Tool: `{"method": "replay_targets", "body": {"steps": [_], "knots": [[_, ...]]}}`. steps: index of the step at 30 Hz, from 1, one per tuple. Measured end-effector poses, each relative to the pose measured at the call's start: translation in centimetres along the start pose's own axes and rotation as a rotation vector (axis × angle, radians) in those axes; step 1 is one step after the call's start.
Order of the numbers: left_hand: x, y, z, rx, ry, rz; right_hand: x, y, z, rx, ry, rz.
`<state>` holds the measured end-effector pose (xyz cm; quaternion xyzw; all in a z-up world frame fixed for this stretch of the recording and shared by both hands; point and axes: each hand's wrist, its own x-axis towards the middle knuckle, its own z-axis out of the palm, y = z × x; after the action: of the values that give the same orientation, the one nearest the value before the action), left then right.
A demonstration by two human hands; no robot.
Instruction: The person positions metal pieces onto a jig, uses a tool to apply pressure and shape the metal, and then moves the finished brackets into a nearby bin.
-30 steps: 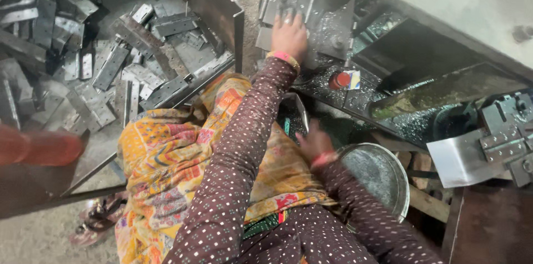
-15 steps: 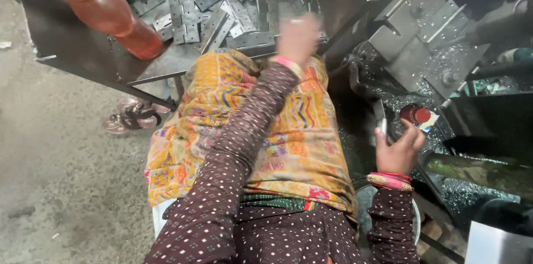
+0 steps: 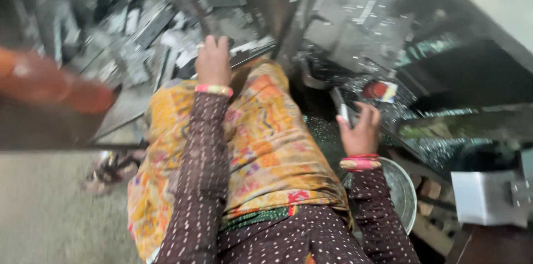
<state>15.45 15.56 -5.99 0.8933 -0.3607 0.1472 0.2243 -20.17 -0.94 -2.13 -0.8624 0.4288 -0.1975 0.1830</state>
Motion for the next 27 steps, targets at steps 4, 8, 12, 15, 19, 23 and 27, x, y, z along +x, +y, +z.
{"method": "replay_targets", "body": {"steps": [4,8,12,15,19,23,27], "knots": [[3.2,7.9,-5.2,-0.143,0.15,0.18,0.0,-0.2,-0.1,-0.011,0.06,-0.088],[5.4,17.0,-2.7,-0.157,0.243,0.39,-0.1,-0.5,-0.4,-0.004,0.067,-0.083],[4.7,21.4,0.8,-0.134,-0.025,0.562,-0.5,-0.8,-0.5,0.017,0.085,-0.078],[3.2,20.9,2.7,-0.196,-0.137,0.565,-0.5,-0.7,-0.2,0.028,0.092,-0.073],[2.2,19.4,3.5,-0.063,-0.013,0.525,-0.3,-0.3,0.0,0.05,0.075,-0.092],[2.3,21.0,3.7,-0.065,-0.012,0.418,-0.3,-0.3,0.2,0.033,0.063,-0.047],[1.8,24.5,4.1,-0.096,-0.111,0.332,-0.4,0.1,0.3,0.011,0.06,-0.056]]}}
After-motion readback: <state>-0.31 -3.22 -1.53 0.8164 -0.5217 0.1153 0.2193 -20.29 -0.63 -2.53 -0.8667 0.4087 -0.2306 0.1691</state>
